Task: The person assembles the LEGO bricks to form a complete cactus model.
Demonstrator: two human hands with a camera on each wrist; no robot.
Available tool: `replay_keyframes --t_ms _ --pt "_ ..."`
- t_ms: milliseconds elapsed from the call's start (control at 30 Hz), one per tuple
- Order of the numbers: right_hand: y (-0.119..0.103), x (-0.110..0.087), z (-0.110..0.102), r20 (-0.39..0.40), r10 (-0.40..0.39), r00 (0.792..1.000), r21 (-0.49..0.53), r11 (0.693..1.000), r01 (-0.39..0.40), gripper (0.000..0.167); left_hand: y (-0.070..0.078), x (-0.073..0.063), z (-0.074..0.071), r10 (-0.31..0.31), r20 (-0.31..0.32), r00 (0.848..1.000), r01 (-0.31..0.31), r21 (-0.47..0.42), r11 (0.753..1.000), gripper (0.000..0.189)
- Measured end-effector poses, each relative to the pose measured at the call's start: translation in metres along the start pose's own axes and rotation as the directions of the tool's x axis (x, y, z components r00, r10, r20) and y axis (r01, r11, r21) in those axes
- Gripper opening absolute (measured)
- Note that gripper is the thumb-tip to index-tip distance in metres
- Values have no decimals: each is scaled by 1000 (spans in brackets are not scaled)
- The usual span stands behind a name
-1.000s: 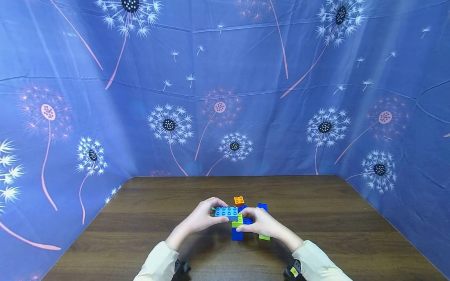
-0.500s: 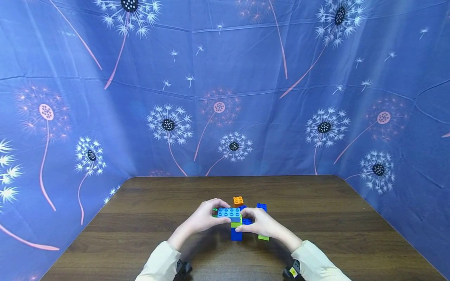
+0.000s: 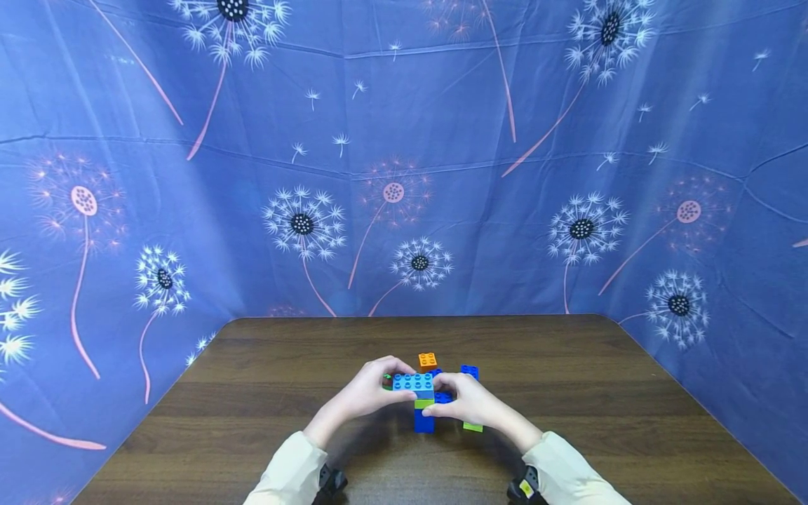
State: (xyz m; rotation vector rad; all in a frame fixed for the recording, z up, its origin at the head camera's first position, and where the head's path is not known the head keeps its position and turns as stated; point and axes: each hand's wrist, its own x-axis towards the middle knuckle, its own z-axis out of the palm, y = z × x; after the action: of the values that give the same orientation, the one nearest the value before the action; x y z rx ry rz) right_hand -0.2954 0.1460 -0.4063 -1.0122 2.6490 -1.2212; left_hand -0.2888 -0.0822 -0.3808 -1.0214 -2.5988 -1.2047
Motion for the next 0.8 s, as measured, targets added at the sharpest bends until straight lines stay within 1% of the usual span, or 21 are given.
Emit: replay_keyframes --t_ms 133,400,667,800 --pt "0 1 0 -3 -10 1000 -16 1000 10 30 0 1 -1 17 2 1000 -17 8 1000 31" --pt "1 1 1 -4 -9 1000 -31 999 8 31 1 2 -2 11 21 1000 -11 9 1000 31" --pt "0 2 0 0 17 1000 -32 999 -17 30 -1 2 -1 18 23 1000 -19 26 999 30" --pt "0 2 -1 -3 10 1000 -42 999 -10 30 -1 3 -1 25 27 999 -26 27 999 30"
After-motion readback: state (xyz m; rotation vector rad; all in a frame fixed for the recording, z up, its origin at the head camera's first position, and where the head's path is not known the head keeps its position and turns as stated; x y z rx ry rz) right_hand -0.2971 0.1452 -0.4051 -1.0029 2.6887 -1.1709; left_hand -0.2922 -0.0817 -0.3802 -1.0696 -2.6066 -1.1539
